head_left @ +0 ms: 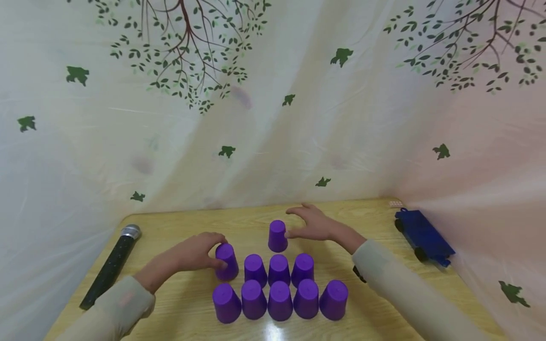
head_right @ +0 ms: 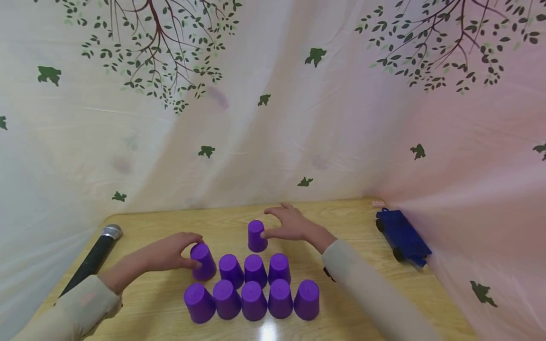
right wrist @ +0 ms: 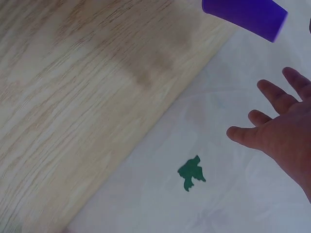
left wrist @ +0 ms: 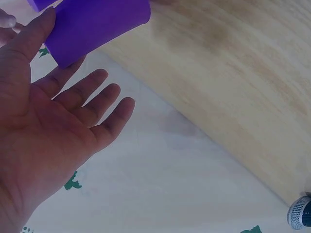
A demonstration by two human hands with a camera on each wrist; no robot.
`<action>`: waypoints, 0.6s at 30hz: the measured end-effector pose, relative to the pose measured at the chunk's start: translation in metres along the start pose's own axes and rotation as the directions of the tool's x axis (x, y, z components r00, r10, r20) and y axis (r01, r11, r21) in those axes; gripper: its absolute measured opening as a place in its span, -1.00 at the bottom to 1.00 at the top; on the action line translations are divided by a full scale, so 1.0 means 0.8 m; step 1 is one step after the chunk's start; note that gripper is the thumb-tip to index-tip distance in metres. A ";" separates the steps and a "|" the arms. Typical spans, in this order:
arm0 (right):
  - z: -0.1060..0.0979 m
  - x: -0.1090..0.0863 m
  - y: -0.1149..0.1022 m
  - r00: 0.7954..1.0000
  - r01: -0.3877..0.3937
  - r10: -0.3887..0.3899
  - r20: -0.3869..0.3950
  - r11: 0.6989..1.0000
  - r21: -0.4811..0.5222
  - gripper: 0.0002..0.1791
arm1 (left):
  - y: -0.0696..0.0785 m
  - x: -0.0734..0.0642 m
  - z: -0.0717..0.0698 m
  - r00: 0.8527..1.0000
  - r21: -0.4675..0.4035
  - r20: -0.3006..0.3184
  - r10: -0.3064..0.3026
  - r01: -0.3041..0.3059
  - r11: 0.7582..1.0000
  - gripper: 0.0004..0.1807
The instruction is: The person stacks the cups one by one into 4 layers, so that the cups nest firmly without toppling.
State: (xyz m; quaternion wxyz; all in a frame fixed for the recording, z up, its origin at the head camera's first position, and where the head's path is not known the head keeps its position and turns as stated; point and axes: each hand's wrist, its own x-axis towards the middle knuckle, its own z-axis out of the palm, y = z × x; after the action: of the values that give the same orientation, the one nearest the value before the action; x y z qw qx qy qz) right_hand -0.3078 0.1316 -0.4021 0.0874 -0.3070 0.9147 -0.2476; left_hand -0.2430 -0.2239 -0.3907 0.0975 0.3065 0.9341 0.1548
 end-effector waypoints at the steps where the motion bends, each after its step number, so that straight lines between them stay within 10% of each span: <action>1: -0.003 -0.007 0.001 1.000 0.005 -0.005 -0.009 1.000 0.007 -0.22 | -0.001 0.002 -0.002 1.000 0.004 -0.004 0.004 -0.004 1.000 -0.56; 18: 0.019 -0.099 -0.006 0.996 0.074 -0.078 0.042 0.993 0.092 -0.37 | -0.002 0.043 -0.015 0.998 0.012 -0.029 -0.052 0.053 0.999 -0.47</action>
State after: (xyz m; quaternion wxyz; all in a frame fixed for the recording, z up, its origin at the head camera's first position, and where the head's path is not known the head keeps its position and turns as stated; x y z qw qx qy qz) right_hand -0.2378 0.1703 -0.4121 0.1126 -0.3431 0.8880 -0.2848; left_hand -0.2746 -0.2070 -0.3828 0.0861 0.2803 0.9441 0.1506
